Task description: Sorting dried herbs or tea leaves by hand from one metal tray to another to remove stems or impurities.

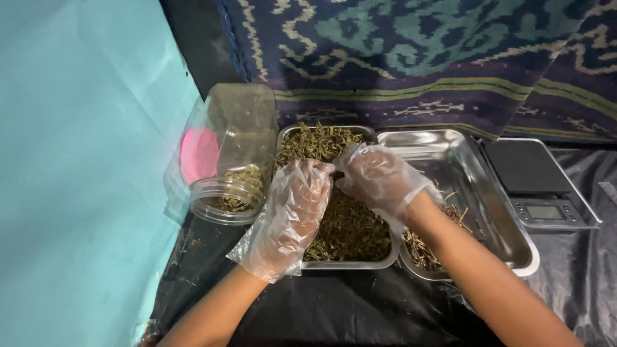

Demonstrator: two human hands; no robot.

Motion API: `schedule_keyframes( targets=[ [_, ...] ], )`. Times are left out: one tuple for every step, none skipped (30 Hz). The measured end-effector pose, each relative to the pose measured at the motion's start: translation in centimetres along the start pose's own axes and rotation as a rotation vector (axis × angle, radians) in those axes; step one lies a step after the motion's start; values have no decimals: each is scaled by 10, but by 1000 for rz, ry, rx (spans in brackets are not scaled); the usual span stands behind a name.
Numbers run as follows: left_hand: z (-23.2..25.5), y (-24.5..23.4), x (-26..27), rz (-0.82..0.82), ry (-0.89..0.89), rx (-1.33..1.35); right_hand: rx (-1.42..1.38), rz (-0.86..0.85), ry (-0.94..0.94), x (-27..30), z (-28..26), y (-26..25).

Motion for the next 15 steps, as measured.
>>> schedule_keyframes(
  targets=[
    [-1,2,2,3,2,-3,3,-3,2,-1,2,0],
    [0,4,4,24,38,-115,-211,-33,45,-2,2,-1],
    [1,6,7,46,74,-228,-425,-64,87,-2,2,-2],
    [-5,3,4,44,73,-228,-425,-62,87,-3,2,-4],
    [-10,2,1,15,80,-102,-639,-91,130,-4,2,-5],
    [-14,0,-1,-14,85,24,-851,-120,172,-5,1,-6],
    [-9,-10,-9,-14,84,25,-851,-119,171,-4,-6,-3],
    [-10,-16,-17,-126,-162,238,-1420,-182,448,-2,-11,2],
    [-9,-21,-23,-238,-409,451,-1981,-242,741,1,-18,8],
    [-7,-16,-22,-237,-410,449,-1980,-240,741,6,-6,6],
    [-4,-13,-23,-167,-297,275,-2004,-229,772,11,7,5],
    [0,-11,-23,-99,-182,103,-2030,-219,803,16,19,3],
    [-3,-7,-31,-99,-182,102,-2030,-218,802,23,9,5],
    [-8,-1,-38,-154,-267,202,-1643,-73,814,31,5,7],
    [-13,5,-45,-208,-353,301,-1253,58,803,38,1,8]
  ],
)
Point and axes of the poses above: each hand's wrist, its own x-axis away from the middle knuckle, its own y-axis out of the palm, z = x × y, the point moved 3 cm from there along -x, towards the middle knuckle, and after that the axes turned 14 degrees about z, right-handed, at the moved point
